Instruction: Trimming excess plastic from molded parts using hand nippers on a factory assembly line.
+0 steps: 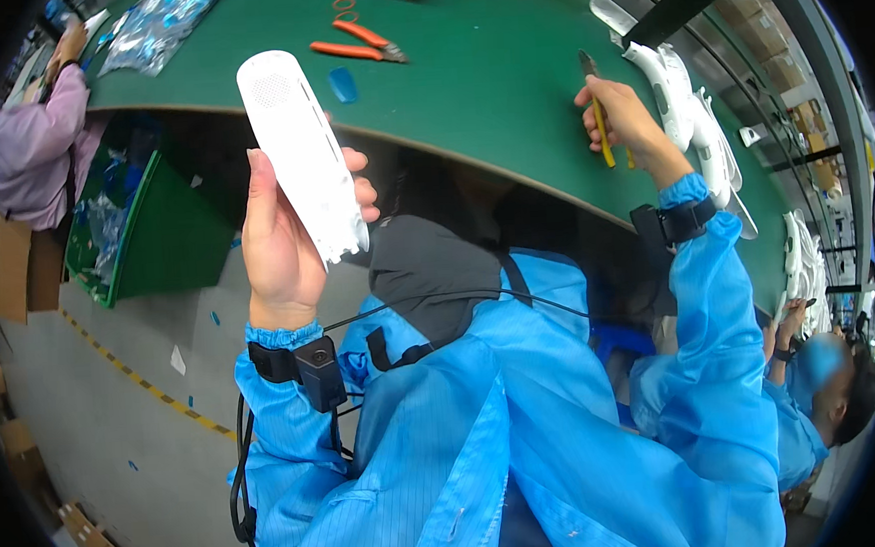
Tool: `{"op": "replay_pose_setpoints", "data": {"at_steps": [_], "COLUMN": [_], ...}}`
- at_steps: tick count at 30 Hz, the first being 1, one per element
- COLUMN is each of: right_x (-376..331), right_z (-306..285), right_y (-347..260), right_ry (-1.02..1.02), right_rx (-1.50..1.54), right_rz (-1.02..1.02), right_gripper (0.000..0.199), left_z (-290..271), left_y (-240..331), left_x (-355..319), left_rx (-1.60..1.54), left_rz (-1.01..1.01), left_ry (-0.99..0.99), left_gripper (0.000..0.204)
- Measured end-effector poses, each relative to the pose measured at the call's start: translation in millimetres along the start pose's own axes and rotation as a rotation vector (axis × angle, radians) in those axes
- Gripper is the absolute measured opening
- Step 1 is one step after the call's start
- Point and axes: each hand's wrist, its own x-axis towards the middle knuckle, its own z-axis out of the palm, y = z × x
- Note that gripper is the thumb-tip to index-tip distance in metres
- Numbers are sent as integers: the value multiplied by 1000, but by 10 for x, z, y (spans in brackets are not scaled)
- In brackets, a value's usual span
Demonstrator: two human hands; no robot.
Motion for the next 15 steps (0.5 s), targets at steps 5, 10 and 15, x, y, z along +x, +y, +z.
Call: {"op": "replay_pose_setpoints", "data": {"at_steps": [5,10,15], "right_x": [88,110,173], "right_z": [38,68,67], "right_y": [-109,-127,-155], "right_ry": [-48,-55,-86], "right_rx": [-192,-270,-375], "right_rz": [60,72,115], "right_gripper": [39,39,38], "left_z": [-36,-65,-32], "left_y": [155,201,179], "left_x": [-382,-603,-645], "left_rx": [57,39,48], "left_rz": [61,105,104], "left_ry": [62,70,74], "left_gripper": [68,69,69]}}
